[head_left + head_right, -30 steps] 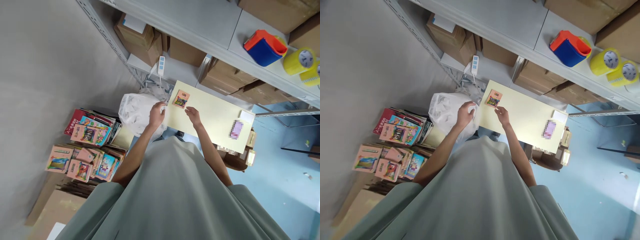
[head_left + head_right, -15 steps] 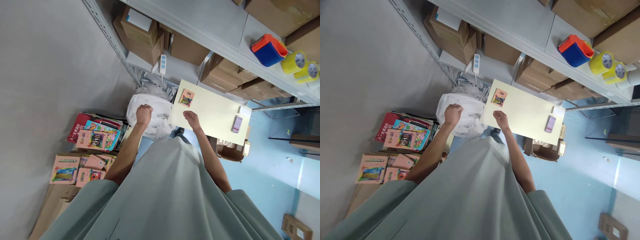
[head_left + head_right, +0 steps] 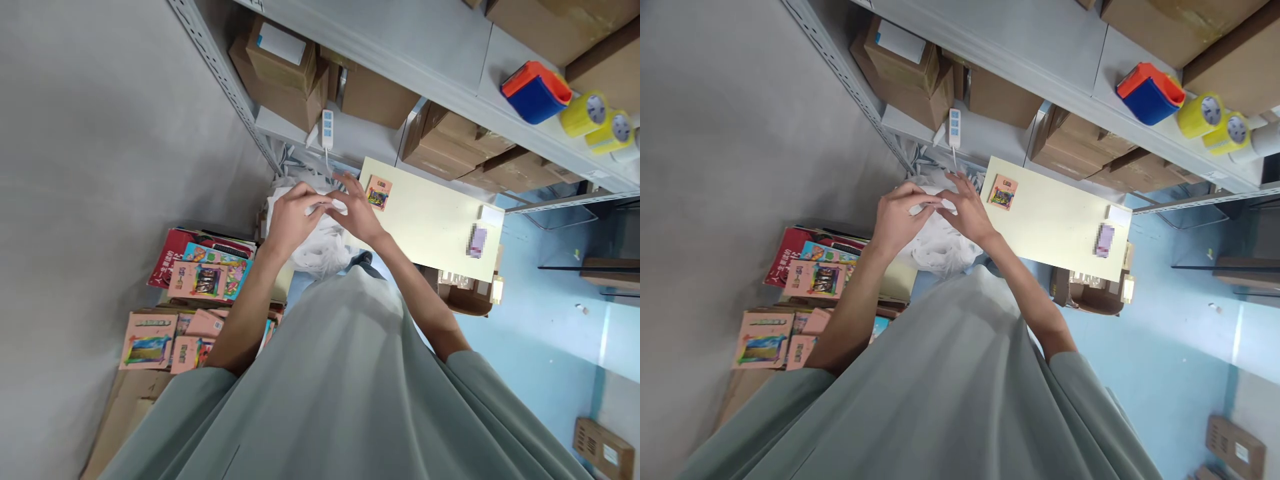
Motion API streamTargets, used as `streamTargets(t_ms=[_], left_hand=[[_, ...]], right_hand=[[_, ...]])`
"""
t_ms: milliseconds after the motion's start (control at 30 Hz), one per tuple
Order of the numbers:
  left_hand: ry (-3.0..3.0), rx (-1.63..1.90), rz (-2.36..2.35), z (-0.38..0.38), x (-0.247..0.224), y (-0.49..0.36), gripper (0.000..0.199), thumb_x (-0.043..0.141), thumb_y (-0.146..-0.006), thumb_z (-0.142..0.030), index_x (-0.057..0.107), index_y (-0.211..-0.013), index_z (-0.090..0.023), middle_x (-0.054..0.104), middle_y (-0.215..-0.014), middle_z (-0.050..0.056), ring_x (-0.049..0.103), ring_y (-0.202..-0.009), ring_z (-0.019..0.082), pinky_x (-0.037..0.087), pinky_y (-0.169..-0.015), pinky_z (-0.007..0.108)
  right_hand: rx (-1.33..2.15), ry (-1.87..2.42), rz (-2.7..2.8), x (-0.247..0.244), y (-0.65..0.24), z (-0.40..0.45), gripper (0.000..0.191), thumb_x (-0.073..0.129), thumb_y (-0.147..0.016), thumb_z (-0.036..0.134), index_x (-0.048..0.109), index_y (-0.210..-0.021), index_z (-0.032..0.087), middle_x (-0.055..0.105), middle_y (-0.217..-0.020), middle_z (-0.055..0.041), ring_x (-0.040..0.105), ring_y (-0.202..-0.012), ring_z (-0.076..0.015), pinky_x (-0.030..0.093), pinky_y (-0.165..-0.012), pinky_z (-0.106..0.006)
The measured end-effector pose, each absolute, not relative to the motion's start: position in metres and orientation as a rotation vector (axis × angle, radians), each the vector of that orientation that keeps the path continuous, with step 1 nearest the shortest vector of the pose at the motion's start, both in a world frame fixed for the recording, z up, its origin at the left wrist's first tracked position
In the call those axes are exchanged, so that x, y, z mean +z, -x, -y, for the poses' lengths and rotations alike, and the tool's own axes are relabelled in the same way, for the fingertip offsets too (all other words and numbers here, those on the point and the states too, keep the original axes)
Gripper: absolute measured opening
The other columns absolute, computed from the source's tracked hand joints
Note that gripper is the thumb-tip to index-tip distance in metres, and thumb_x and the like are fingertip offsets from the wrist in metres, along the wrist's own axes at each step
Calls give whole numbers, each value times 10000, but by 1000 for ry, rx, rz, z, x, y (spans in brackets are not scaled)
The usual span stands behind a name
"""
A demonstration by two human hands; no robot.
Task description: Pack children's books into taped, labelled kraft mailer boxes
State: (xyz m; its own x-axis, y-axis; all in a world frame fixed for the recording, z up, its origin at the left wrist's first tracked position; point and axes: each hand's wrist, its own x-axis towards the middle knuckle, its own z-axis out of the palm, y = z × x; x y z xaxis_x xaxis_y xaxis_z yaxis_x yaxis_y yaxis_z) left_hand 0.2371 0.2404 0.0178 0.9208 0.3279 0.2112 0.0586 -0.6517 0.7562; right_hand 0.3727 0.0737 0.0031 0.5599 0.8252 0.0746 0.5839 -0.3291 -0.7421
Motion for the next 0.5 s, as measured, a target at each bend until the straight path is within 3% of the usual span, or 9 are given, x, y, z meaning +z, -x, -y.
streamTargets(t_ms=[67,167,333,500], left_hand=[[-2237,478,-308,-239,26,-235,241,748,-1060,-359,816,-1282,-295,756,-1149,34,759,-1119,239,609,-1080,381],[-2232,498,-397,-241,26,-235,465,843,-986,-368,725,-1427,-280,760,-1264,43,752,-1133,246,613,-1090,392],[-2216,427,-341,-241,13,-240,181,742,-1045,-408,776,-1108,-242,808,-1112,54,761,-1060,250,619,-1041,380],[-2126,459,-242,-228,18,-246,299,600,-1131,-465,758,-1026,-234,827,-1082,55,774,-1021,216,622,-1001,340]], right_hand=[[373,2041,1174,15,-379,-78,98,782,-1044,339,840,-1120,317,697,-1577,-53,483,-1642,-342,368,-1400,-623],[313,2012,1185,41,-385,-75,172,689,-1107,379,837,-1153,304,794,-1400,-55,690,-1404,-315,524,-1279,-554],[250,2032,1168,84,-394,-60,397,572,-1165,560,847,-1224,279,820,-1259,-64,767,-1201,-288,610,-1096,-439],[175,2064,1117,93,-412,-37,465,569,-1153,629,836,-1203,252,805,-1115,-69,769,-1144,-291,603,-1068,-424]])
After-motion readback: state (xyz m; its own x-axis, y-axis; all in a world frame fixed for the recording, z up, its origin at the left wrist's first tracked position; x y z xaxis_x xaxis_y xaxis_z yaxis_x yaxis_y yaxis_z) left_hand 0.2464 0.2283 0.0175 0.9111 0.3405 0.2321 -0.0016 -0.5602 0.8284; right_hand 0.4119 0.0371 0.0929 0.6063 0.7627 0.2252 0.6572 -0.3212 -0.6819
